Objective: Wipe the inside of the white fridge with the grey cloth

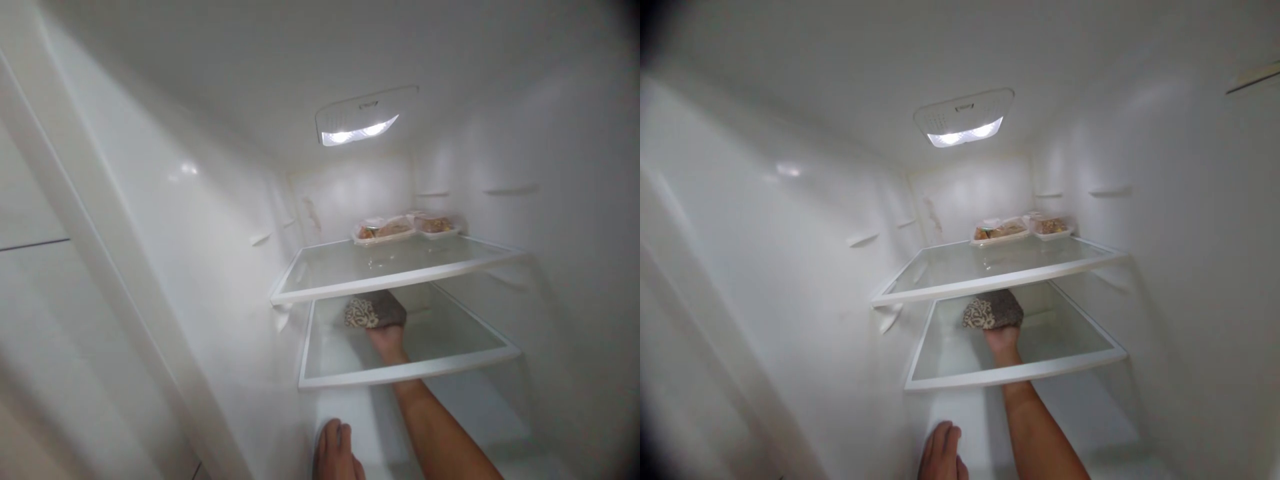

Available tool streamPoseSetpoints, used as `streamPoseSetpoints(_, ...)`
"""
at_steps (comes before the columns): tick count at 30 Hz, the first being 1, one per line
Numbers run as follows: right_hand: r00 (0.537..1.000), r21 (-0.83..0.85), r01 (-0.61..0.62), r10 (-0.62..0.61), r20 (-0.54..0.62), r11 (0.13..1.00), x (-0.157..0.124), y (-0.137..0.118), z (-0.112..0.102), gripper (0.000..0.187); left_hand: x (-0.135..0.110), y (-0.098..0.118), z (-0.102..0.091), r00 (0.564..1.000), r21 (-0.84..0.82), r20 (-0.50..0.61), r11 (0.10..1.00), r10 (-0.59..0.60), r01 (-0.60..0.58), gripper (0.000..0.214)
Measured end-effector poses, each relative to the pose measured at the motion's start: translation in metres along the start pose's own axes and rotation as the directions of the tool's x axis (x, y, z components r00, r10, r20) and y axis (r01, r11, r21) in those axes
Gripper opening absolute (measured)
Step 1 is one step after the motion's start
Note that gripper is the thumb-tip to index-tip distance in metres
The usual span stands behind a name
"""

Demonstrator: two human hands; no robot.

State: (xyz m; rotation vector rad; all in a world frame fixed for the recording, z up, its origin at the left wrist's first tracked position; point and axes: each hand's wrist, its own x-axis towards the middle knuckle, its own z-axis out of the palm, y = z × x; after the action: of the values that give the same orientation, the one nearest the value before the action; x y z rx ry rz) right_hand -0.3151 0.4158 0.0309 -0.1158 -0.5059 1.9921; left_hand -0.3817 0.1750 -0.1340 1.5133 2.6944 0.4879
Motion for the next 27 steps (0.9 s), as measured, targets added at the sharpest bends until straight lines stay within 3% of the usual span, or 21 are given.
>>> streamPoseSetpoints(4,0.974,0.188,-0.208,0.186,0.128,0.96,-0.011,0.072,0.023,0.033,-0.001,-0.002,-0.001,1.0,-0.001,0.011,1.0,0.021,-0.021,0.061)
streamPoseSetpoints(6,0.959,0.219,-0.267,0.236,0.156,0.938,-0.022,0.096,0.03,0.032,-0.002,-0.002,-0.004,0.999,0.004,0.022,1.0,0.025,-0.025,0.06)
streamPoseSetpoints(10,0.943,0.198,-0.321,0.295,0.152,0.926,-0.052,0.103,0.024,0.032,-0.004,0.002,-0.017,0.997,-0.019,0.065,0.999,0.04,-0.038,0.058)
streamPoseSetpoints(17,0.903,0.088,-0.424,0.414,0.116,0.901,-0.124,0.059,-0.018,0.037,-0.007,0.024,-0.05,0.998,0.045,0.063,0.999,0.02,-0.023,0.056)
streamPoseSetpoints(23,0.965,0.001,-0.258,0.258,0.041,0.966,-0.159,-0.017,-0.035,0.037,-0.012,0.035,-0.069,0.998,0.061,0.07,0.998,0.001,-0.006,0.049)
streamPoseSetpoints(27,0.992,-0.088,-0.097,0.089,-0.091,0.991,-0.17,-0.079,-0.054,0.038,-0.009,0.033,-0.069,0.998,0.089,0.06,0.996,-0.01,0.005,0.051)
